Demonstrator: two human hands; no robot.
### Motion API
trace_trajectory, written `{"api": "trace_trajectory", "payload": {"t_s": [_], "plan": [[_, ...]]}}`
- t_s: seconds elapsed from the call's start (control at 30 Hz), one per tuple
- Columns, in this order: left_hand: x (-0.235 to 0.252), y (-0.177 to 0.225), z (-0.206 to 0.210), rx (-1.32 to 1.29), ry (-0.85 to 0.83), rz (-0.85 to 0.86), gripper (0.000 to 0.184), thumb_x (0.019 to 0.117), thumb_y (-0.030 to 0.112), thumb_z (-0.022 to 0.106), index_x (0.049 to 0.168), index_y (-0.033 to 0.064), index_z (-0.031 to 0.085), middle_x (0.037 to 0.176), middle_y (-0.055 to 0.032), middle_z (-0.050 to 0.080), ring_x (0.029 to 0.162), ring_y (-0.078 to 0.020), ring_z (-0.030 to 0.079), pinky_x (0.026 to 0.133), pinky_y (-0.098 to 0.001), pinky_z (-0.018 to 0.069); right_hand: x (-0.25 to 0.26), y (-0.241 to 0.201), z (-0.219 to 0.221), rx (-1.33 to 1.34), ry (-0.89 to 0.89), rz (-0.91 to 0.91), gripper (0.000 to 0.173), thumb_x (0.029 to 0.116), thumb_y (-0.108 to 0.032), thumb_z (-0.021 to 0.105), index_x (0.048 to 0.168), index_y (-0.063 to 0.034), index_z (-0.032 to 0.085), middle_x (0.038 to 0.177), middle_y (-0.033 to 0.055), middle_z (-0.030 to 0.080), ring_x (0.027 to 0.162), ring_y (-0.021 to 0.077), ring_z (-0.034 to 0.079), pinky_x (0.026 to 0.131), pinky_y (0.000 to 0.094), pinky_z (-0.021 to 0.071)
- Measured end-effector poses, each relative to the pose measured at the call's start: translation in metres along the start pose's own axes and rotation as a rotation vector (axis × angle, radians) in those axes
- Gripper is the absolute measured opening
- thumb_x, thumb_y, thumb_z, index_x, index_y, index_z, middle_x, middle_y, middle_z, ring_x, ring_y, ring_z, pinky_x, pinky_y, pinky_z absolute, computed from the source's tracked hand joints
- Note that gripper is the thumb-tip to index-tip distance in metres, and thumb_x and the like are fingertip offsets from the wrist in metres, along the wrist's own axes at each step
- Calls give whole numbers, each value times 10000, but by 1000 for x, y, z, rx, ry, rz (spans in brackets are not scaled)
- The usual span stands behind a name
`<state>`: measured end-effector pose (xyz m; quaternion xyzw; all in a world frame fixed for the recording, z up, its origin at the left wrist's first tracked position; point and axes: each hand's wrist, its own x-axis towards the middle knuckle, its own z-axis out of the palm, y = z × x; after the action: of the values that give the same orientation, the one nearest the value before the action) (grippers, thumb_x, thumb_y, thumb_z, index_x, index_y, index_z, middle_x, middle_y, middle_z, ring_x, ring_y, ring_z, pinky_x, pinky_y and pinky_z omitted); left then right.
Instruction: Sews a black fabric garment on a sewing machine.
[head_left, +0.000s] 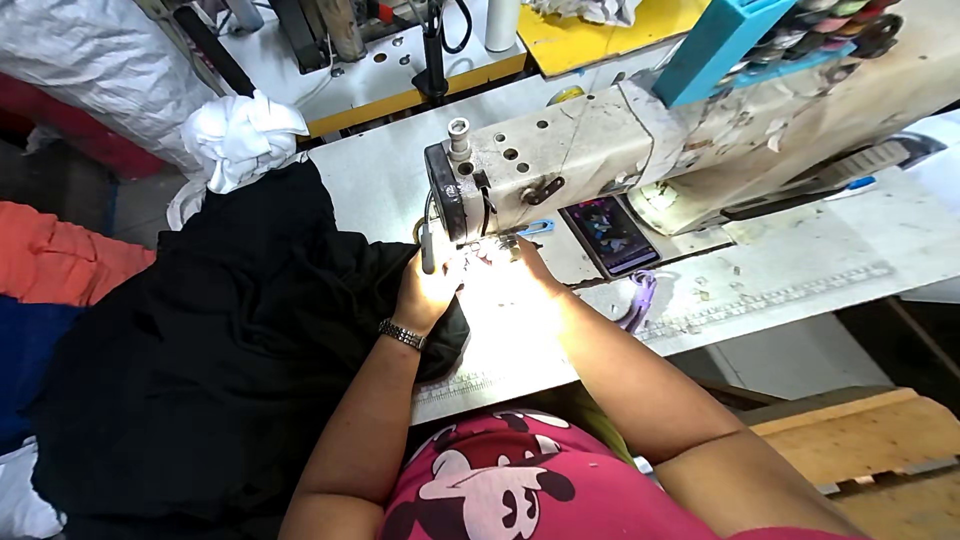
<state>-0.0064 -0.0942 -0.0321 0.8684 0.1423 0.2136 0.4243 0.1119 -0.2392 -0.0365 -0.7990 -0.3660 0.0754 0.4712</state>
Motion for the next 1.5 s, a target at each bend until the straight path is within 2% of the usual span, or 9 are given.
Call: {"api": "trace_trajectory", "payload": {"t_s": [0.3, 0.47, 0.57, 0.73, 0.83, 1.07, 1.17, 1.33, 1.5], "plan": [[0, 0, 0, 32, -7, 5, 71, 926, 110, 725, 974, 60, 710, 913, -74, 686, 780, -115, 652, 723, -294, 578, 1, -6, -4, -111, -47, -42, 216, 934, -83, 689, 1104, 45, 721, 1118, 204, 720, 1108, 312, 672, 1007, 432, 511], [0, 0, 0, 5, -5, 13, 77, 926, 99, 722, 989, 57, 706, 908, -79, 681, 763, -114, 642, 703, -291, 571, -3, -5, -4, -39, 25, -72, 175, 927, -14, 650, 1065, 78, 704, 1048, 224, 717, 1024, 295, 690, 968, 411, 529], [1, -1, 0, 5, -5, 10, 78, 930, 103, 718, 995, 60, 711, 942, -77, 697, 812, -117, 667, 748, -304, 589, -1, -3, -2, -53, 4, -47, 193, 913, -91, 686, 1056, 35, 714, 1044, 180, 721, 1016, 251, 686, 960, 391, 532], [1, -1, 0, 25, 6, 32, 79, 916, 108, 722, 980, 67, 700, 926, -72, 686, 774, -112, 641, 698, -294, 566, 2, -1, 1, -152, -15, -34, 197, 910, -130, 730, 1031, 25, 738, 1068, 192, 730, 1051, 299, 695, 978, 449, 534], [1, -1, 0, 61, 3, 44, 114, 913, 110, 727, 1011, 56, 705, 967, -92, 698, 812, -122, 664, 736, -308, 586, 1, -2, 0, -129, -3, -54, 208, 912, -146, 731, 1048, 11, 748, 1076, 182, 733, 1056, 295, 695, 977, 448, 535], [1, -2, 0, 23, -7, 7, 138, 936, 121, 720, 1064, 70, 705, 1004, -82, 708, 875, -122, 683, 794, -323, 596, 1, -4, 0, -115, -15, -16, 202, 910, -133, 731, 1041, 21, 736, 1064, 182, 730, 1047, 285, 691, 977, 435, 529], [1, -3, 0, 19, 4, 13, 107, 925, 116, 730, 1019, 69, 712, 985, -79, 702, 851, -113, 675, 775, -309, 594, 2, -4, -1, -140, -27, -28, 204, 929, -135, 717, 1061, 18, 741, 1085, 186, 730, 1068, 292, 693, 994, 439, 528], [0, -2, -1, -17, -2, -19, 176, 899, 93, 747, 1060, 52, 690, 968, -91, 698, 823, -126, 670, 739, -315, 589, -1, -5, -6, -81, 26, -55, 166, 898, -50, 701, 1008, 74, 711, 1014, 216, 716, 1001, 300, 696, 942, 429, 544], [0, -1, -2, -40, -4, -35, 171, 902, 88, 741, 1059, 48, 683, 938, -84, 692, 787, -121, 663, 711, -305, 584, -2, -10, -9, -55, 15, -38, 188, 892, -41, 706, 1039, 76, 711, 1043, 220, 713, 1028, 295, 687, 963, 417, 531]]}}
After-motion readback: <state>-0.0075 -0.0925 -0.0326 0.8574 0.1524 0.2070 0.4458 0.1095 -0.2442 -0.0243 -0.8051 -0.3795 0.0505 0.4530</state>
